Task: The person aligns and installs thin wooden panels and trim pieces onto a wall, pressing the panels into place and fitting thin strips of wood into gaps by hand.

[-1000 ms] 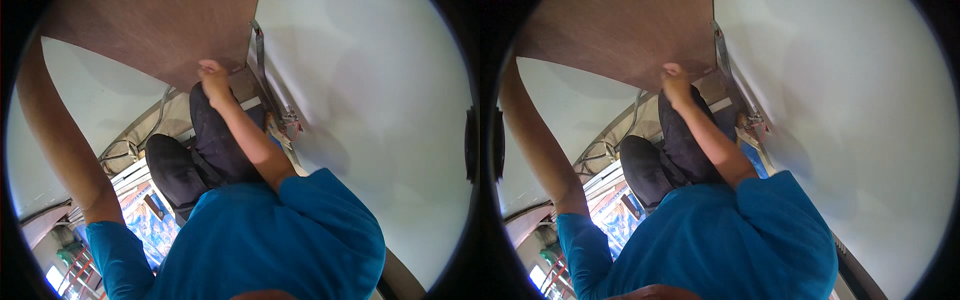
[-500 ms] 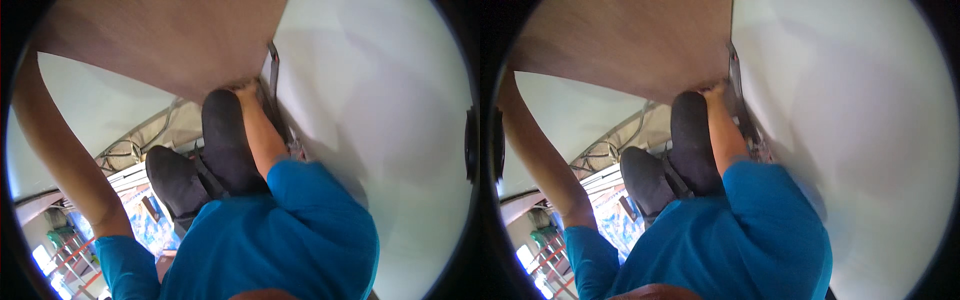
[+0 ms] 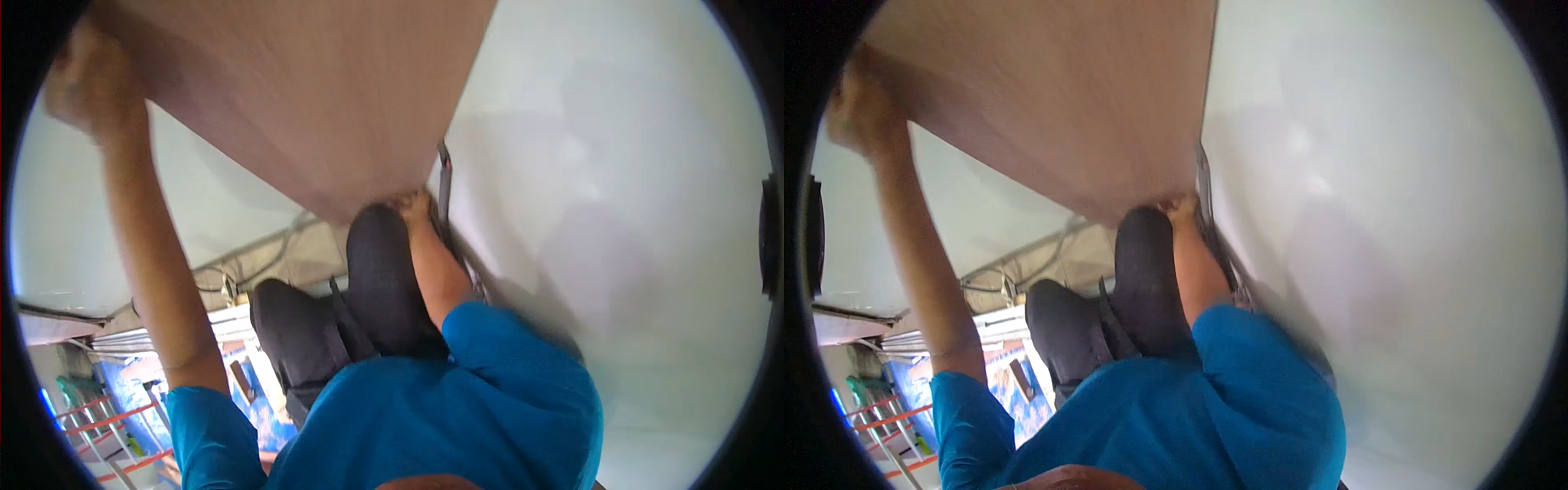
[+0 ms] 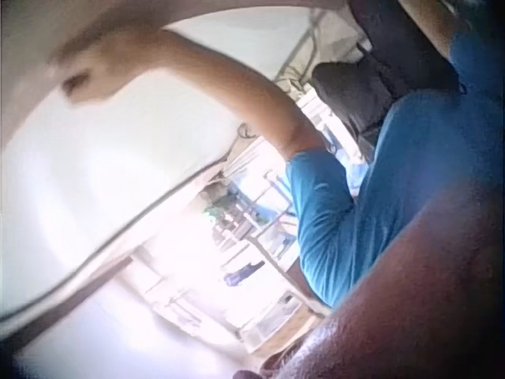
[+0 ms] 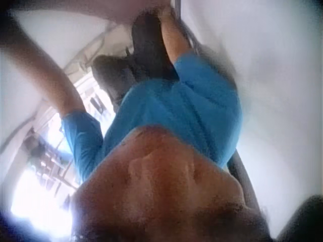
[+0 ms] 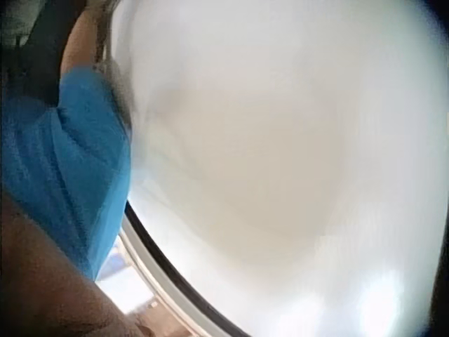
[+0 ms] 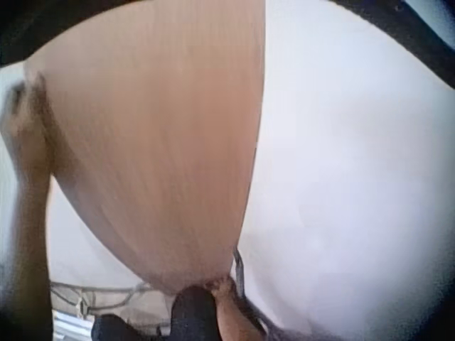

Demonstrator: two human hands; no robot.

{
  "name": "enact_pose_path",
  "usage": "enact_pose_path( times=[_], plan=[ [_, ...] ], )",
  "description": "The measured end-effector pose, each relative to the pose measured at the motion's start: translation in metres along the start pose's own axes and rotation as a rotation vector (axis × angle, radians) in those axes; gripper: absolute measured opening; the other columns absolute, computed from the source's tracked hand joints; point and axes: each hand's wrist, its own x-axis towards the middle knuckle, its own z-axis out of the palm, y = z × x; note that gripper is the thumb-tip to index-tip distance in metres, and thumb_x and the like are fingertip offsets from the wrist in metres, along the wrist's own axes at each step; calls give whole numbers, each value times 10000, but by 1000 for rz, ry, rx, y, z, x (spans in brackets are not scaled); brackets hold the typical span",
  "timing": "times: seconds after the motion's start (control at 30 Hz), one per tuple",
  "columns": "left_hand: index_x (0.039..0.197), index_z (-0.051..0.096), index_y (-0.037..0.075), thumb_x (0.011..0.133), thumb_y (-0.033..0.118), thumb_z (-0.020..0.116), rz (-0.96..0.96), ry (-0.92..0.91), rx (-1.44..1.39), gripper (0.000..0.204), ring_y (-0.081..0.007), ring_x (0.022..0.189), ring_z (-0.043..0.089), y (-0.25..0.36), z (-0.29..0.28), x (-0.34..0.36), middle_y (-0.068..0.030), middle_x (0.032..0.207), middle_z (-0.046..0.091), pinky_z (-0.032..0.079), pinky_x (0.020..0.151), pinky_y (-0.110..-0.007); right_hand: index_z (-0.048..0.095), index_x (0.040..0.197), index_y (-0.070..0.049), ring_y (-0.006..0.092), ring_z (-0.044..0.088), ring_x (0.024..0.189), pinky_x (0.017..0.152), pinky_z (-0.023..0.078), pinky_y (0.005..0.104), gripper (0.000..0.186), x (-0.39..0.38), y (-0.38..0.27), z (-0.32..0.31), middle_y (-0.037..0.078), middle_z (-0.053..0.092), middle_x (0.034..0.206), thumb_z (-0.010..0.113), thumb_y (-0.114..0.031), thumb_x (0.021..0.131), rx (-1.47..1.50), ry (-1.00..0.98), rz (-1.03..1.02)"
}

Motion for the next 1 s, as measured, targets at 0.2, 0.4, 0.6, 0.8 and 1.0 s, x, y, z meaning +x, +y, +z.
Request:
enact_pose_path(
  times=[0.2,0.4,0.6,0.8,1.0],
  plan=[
    [1047,671,-12,987,434,688,-483,4,-528,450,-165,910,612,69,-31,5,-80,964,663,494,857,-316,388,1531,-69,378,473,1369,1112,391,535,602,-56,3,48,167,449,1546,410,-460,1074,27,88,-87],
    [971,666,7,970,351,738,-494,69,-619,352,-104,804,548,69,-21,7,-19,866,634,466,762,-255,588,1337,12,329,485,1346,1139,367,434,326,-253,-72,167,177,547,1443,483,-128,1062,-767,-163,-1560],
    [983,660,4,972,357,732,-511,45,-679,360,-80,733,513,87,-21,11,4,813,617,450,700,-239,546,1373,65,419,397,1429,1175,326,495,424,-336,-198,314,247,434,1531,534,-161,1015,-859,-29,-2284],
    [1102,659,-15,1025,359,650,-491,-139,-628,382,-153,955,603,66,-32,8,-71,1027,665,477,903,-297,520,1368,94,446,390,1425,1179,336,525,462,-319,-193,327,253,437,1510,556,-123,961,-711,-23,-2367],
    [1350,522,0,1055,413,541,-160,67,-940,508,-220,1196,552,13,-38,-19,-136,1320,580,440,1030,-387,524,1352,96,439,404,1421,1174,342,539,439,-322,-197,331,246,456,1487,544,-106,962,-705,-9,-2430]
  ],
)
